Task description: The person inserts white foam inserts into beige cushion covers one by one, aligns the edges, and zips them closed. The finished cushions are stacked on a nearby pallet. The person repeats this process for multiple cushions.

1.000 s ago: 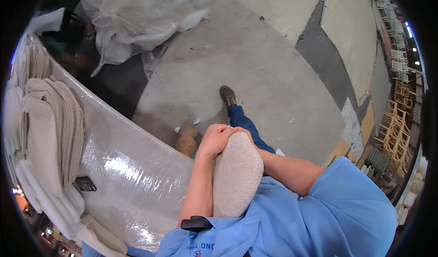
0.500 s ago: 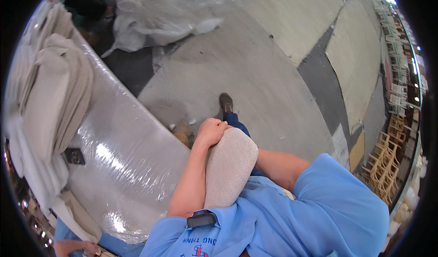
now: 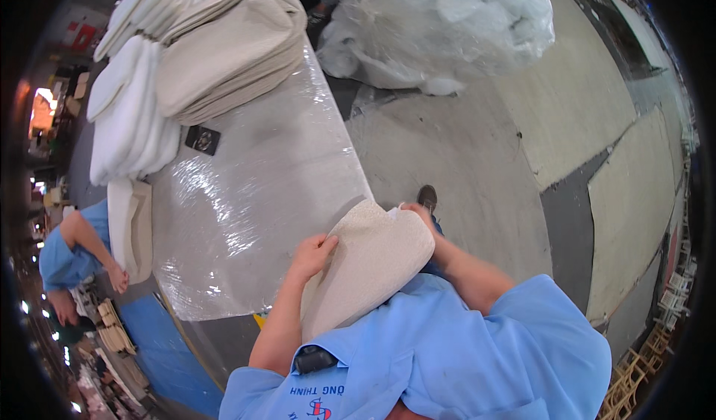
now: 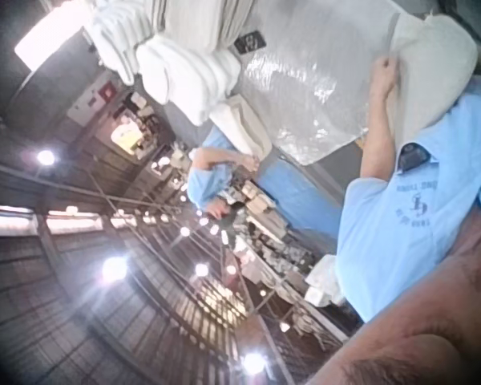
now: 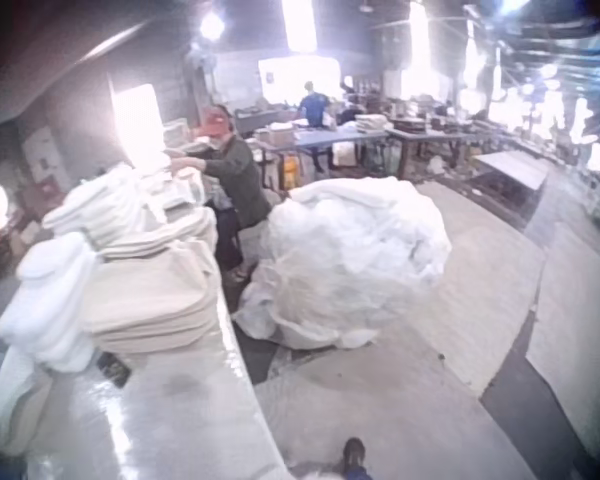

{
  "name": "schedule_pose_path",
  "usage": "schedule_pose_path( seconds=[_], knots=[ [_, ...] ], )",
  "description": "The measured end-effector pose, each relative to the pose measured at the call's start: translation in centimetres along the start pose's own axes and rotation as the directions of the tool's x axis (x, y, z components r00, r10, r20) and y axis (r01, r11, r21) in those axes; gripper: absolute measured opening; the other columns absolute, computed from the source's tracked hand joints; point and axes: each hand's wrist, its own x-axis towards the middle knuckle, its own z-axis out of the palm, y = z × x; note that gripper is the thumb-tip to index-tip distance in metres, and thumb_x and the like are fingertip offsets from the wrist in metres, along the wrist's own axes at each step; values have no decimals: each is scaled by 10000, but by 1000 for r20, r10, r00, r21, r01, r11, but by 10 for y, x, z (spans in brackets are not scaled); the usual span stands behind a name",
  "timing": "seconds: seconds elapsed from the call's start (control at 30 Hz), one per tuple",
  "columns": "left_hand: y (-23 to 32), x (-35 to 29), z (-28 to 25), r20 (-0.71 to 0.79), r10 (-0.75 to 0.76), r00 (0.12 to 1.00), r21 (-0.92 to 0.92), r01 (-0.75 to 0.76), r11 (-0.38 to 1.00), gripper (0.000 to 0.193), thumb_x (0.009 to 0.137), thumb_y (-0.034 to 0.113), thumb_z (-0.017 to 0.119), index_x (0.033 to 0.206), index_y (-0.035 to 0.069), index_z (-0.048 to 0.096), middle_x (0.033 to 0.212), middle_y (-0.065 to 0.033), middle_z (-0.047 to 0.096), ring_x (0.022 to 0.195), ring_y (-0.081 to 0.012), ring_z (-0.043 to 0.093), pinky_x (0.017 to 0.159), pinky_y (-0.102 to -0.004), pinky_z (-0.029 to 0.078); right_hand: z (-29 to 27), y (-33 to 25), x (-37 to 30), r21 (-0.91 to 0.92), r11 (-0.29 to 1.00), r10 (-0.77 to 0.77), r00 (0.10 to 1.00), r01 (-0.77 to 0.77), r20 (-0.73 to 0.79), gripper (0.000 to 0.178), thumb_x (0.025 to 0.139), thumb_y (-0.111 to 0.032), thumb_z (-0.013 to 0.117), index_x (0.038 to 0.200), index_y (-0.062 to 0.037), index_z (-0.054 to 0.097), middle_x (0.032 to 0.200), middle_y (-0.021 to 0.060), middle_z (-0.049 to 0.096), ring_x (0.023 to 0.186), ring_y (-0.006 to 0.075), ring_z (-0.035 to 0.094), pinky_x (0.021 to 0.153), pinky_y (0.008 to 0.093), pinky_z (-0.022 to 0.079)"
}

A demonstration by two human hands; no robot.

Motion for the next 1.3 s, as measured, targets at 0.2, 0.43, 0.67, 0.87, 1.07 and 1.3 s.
schedule_pose_path(
  seconds=[0.2, 0.43, 0.67, 0.87, 1.07, 1.3],
  knots=[
    [-2, 9, 17, -209, 113, 971, -48, -126, 991, 450, 1069, 436, 558, 992, 7, 672, 902, -224, 691, 839, -362, 667, 770, -450, 500, 15, -148, -13, -803, 494, 31, 916, 334, 400, 693, 976, -627, 648, 1215, 15, 748, 1061, 149, 780, 989, 284, 725, 878, 430, 561],
    [3, 18, 30, -375, 186, 908, 76, -170, 982, 440, 1102, 445, 496, 1021, 39, 644, 943, -266, 704, 917, -477, 679, 786, -539, 509, 90, -115, -8, -948, 83, -80, 950, 308, 302, 505, 1018, -454, 607, 1243, -24, 748, 1232, 206, 752, 1161, 393, 714, 1002, 497, 555],
    [-3, 19, 44, -561, 140, 816, 123, -85, 989, 442, 1124, 452, 445, 966, 84, 634, 819, -235, 696, 782, -498, 671, 686, -585, 501, 109, -93, -17, -898, 237, -321, 902, 371, 288, 384, 1060, -371, 545, 1099, -17, 690, 1045, 271, 733, 1033, 470, 699, 895, 576, 537],
    [-11, 20, 35, -536, 121, 836, 137, -56, 989, 381, 1090, 434, 511, 1002, 82, 626, 829, -209, 723, 837, -442, 717, 725, -566, 530, 119, -92, -12, -882, 219, -362, 874, 418, 325, 372, 1069, -369, 540, 1058, -17, 659, 1022, 262, 728, 1001, 485, 688, 870, 581, 530],
    [-34, -26, -12, -221, 84, 972, 2, -85, 996, 445, 1052, 442, 589, 1039, 4, 664, 878, -251, 717, 859, -451, 690, 752, -518, 517, 100, -111, -1, -839, 194, -328, 840, 508, 433, 368, 1062, -378, 558, 1097, -36, 691, 1069, 255, 730, 1045, 459, 691, 900, 559, 534],
    [-58, -29, 27, -638, -40, 769, 20, 69, 997, 400, 1052, 416, 599, 899, 51, 655, 831, -222, 709, 815, -461, 680, 722, -527, 516, 111, -103, -6, -821, 173, -385, 804, 544, 452, 311, 1042, -338, 597, 1046, -39, 681, 1030, 261, 728, 1014, 461, 691, 874, 563, 535]
  ],
)
